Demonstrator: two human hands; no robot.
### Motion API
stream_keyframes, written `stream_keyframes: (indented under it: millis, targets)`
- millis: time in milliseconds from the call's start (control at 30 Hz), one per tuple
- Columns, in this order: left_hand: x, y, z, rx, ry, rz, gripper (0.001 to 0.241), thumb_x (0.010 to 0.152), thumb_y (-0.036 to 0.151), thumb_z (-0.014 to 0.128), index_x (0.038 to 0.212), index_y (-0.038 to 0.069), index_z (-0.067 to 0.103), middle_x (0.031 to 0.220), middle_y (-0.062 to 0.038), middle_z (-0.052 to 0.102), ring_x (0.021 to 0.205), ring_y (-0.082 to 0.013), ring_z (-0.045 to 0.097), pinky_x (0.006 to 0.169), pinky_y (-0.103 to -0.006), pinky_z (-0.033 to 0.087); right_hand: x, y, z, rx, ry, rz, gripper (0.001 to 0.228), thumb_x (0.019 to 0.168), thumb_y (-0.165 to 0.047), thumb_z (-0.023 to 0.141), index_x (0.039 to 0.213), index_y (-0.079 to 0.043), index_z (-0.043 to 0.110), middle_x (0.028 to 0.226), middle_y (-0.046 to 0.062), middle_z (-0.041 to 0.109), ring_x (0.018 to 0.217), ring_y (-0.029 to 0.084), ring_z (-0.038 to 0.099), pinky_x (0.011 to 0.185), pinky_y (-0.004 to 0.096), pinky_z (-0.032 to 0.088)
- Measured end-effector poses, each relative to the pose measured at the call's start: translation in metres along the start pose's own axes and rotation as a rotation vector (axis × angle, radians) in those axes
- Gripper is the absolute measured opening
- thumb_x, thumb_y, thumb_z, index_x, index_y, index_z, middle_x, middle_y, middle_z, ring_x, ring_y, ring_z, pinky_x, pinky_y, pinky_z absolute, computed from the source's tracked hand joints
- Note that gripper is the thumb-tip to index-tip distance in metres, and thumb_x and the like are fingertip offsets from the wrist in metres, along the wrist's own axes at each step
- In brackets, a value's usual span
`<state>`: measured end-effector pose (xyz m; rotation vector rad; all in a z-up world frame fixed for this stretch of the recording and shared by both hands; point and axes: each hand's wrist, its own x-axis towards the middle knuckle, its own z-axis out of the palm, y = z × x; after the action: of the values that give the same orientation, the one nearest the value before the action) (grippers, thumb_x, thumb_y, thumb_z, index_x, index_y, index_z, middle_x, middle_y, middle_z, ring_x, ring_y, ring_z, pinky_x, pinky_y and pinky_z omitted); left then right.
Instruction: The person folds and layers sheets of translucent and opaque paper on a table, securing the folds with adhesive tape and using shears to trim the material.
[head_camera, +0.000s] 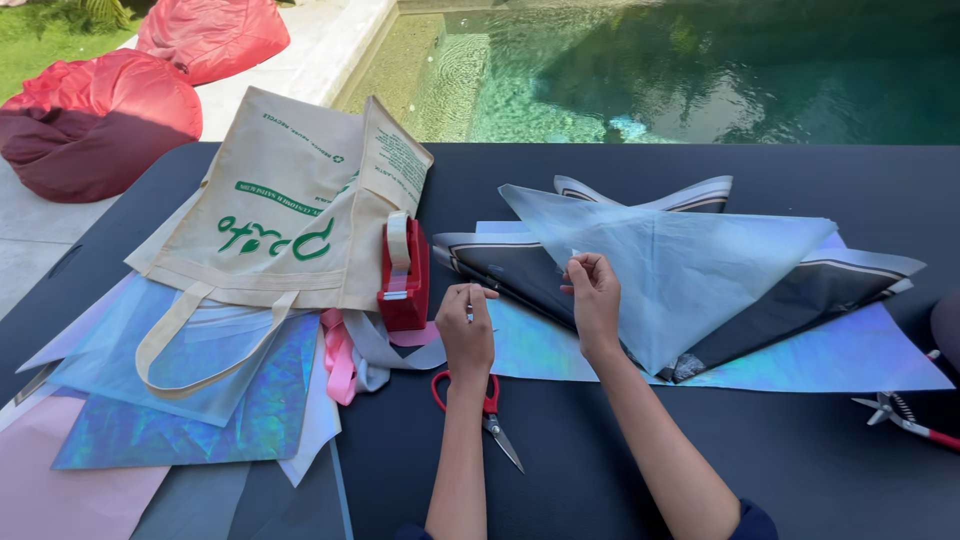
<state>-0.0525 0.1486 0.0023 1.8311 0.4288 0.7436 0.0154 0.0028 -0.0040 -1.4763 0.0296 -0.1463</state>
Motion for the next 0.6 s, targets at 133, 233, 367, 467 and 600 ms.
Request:
stream_keyframes:
  millis: [133, 233, 367, 467, 600]
  targets:
    - [-0.016, 0.031, 0.062, 0.014, -0.325, 0.154, 0.038, 0.108, 0.024, 0.039, 0.093, 0.011, 0.072, 0.096, -0.007, 0.064, 0.095, -0.0267, 0.067, 0.082, -0.0437, 0.057, 0.028, -0.017, -0.069, -0.18, 0.084, -0.066, 0.012, 0.099, -0.007, 0.054, 0.112, -0.006, 0.056, 0.095, 0.008, 0.061, 0.09, 0.015, 0.058, 0.081, 0.035, 0.053]
    - [-0.026, 0.046, 0.114, 0.128, -0.478, 0.31, 0.032, 0.108, 0.024, 0.042, 0.105, 0.009, 0.07, 0.104, -0.009, 0.064, 0.106, -0.0283, 0.066, 0.087, -0.047, 0.057, 0.05, -0.015, -0.115, -0.461, 0.097, -0.165, 0.031, 0.093, 0.0, 0.056, 0.123, -0.006, 0.053, 0.101, 0.011, 0.063, 0.098, 0.023, 0.06, 0.084, 0.042, 0.052]
    - [-0.034, 0.039, 0.182, 0.434, -0.517, 0.541, 0.032, 0.099, 0.02, 0.055, 0.127, 0.007, 0.065, 0.133, -0.015, 0.057, 0.134, -0.0342, 0.053, 0.111, -0.0562, 0.044, 0.061, -0.021, -0.144, -0.933, -0.052, -0.329, 0.057, 0.093, -0.003, 0.061, 0.146, -0.003, 0.042, 0.124, 0.02, 0.063, 0.128, 0.041, 0.054, 0.105, 0.066, 0.042]
    - [-0.046, 0.059, 0.18, 0.596, -0.536, 0.464, 0.049, 0.101, 0.026, 0.052, 0.144, 0.004, 0.054, 0.155, -0.024, 0.04, 0.15, -0.0432, 0.029, 0.119, -0.066, 0.024, 0.07, -0.008, -0.156, -1.12, -0.172, -0.318, 0.072, 0.098, -0.017, 0.062, 0.16, -0.008, 0.027, 0.143, 0.02, 0.055, 0.144, 0.043, 0.038, 0.115, 0.077, 0.016]
    - [-0.055, 0.048, 0.193, 0.687, -0.609, 0.302, 0.059, 0.102, 0.037, 0.044, 0.152, 0.004, 0.044, 0.162, -0.026, 0.027, 0.154, -0.0437, 0.016, 0.123, -0.0662, 0.011, 0.081, 0.001, -0.164, -1.141, -0.238, -0.248, 0.075, 0.098, -0.02, 0.062, 0.163, -0.011, 0.025, 0.149, 0.019, 0.052, 0.148, 0.041, 0.033, 0.117, 0.077, 0.005]
